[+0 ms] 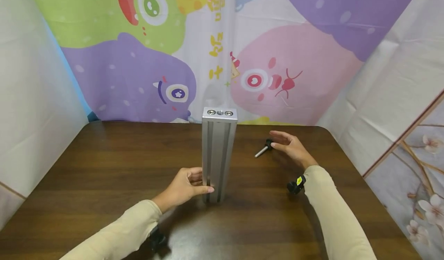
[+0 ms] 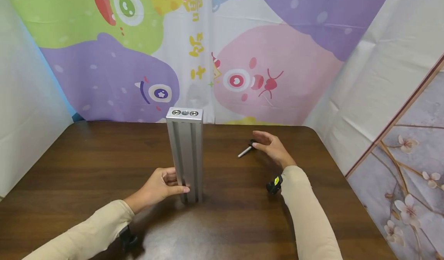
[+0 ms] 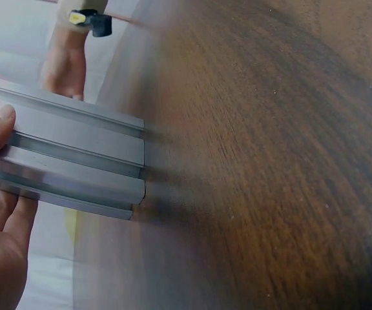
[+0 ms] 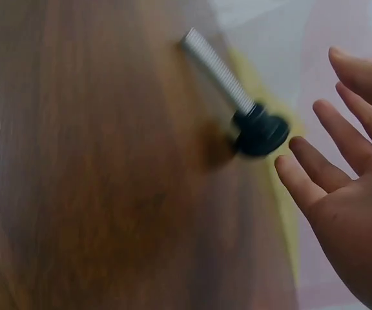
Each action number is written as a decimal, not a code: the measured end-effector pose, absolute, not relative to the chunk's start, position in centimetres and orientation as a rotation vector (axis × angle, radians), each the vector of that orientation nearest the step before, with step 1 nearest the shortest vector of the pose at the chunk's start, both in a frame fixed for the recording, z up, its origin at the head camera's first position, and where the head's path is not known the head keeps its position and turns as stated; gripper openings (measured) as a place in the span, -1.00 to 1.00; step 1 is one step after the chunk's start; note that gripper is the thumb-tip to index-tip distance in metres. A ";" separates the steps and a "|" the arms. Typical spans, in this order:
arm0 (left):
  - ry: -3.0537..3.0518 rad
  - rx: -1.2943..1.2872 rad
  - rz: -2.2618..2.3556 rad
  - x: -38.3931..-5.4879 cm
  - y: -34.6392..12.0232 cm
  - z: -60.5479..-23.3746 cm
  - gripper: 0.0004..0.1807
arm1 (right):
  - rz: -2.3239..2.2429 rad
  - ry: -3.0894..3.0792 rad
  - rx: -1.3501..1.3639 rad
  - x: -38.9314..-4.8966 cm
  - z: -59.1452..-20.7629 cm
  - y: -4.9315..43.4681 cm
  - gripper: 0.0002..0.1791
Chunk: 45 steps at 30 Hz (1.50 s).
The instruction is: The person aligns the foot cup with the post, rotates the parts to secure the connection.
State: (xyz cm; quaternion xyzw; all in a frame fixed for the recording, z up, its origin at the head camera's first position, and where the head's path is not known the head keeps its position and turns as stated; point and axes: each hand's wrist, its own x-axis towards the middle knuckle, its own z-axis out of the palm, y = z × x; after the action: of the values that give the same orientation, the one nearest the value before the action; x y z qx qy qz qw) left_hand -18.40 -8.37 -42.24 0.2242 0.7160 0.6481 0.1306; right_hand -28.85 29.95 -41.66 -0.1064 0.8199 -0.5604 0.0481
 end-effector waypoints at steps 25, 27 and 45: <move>2.080 0.623 1.898 -18.1 -8.3 -42.3 -0.54 | -1.356 2.728 -0.335 -30.9 -45.0 30.4 -0.41; 2.081 0.627 1.898 -18.1 -8.2 -42.3 -0.55 | -1.381 2.767 -0.320 -30.8 -45.1 30.2 -0.44; 2.078 0.620 1.922 -17.9 -8.2 -42.3 -0.57 | -1.366 2.983 -0.235 -30.0 -45.8 29.2 -0.65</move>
State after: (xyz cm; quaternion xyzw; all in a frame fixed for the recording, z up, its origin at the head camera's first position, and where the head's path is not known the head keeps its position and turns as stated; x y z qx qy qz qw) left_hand -17.92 -8.16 -42.33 0.2124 0.7118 0.6584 0.1217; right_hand -29.99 29.24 -45.76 -0.0711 0.9044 -0.4141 -0.0739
